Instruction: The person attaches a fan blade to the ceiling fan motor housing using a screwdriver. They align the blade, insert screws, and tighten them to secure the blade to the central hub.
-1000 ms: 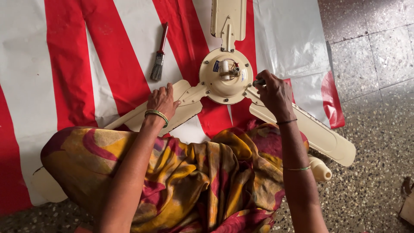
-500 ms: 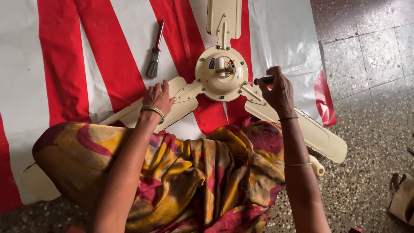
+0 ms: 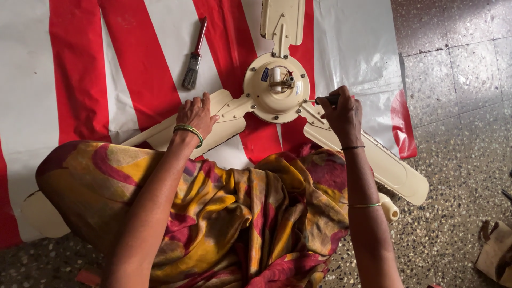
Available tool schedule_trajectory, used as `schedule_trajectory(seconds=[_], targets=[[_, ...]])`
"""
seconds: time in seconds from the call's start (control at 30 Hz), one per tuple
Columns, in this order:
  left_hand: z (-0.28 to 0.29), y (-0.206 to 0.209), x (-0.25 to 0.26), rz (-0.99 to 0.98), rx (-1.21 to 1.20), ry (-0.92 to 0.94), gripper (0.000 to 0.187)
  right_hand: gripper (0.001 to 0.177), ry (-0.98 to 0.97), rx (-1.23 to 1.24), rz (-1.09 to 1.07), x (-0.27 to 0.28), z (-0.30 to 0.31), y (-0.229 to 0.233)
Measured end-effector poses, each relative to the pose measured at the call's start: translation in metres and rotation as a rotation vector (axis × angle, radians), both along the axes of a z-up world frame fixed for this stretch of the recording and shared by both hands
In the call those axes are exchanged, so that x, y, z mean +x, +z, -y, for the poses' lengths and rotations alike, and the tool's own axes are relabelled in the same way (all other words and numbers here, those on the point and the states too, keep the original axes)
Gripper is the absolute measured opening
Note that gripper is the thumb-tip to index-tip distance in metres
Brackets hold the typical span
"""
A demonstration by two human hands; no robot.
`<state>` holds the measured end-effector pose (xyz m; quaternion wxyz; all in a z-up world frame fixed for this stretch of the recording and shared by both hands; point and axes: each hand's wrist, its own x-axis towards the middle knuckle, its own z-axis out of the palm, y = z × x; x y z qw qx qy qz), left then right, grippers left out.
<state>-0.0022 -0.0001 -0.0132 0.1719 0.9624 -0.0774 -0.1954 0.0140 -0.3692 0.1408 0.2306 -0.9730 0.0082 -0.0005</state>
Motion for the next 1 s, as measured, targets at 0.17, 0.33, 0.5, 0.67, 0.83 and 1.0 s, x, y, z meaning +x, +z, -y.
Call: schedule_trajectory(seconds=[0.17,0.33,0.5,0.67,0.83,1.0], targets=[[0.001,0.0,0.002,-0.01,0.007,-0.007,0.078,0.032,-0.138,-0.193,-0.016,0.002,-0.007,-0.009],[0.0,0.0,0.0,-0.009,0.014,-0.008,0.078,0.032,-0.019,-0.225,0.216,0.003,-0.011,-0.012],[-0.001,0.0,-0.001,0.01,-0.004,0.014,0.079,0.024,-0.014,0.259,0.059,-0.006,-0.014,0.008],[-0.002,-0.002,-0.001,-0.015,-0.005,0.014,0.079,0.023,0.032,0.186,0.03,-0.021,-0.024,0.026],[-0.003,-0.002,-0.002,0.014,-0.03,0.023,0.079,0.021,0.043,0.16,0.031,-0.028,-0.036,0.026],[-0.002,-0.001,0.0,0.006,-0.019,0.017,0.079,0.022,0.049,0.177,0.034,-0.028,-0.039,0.018]])
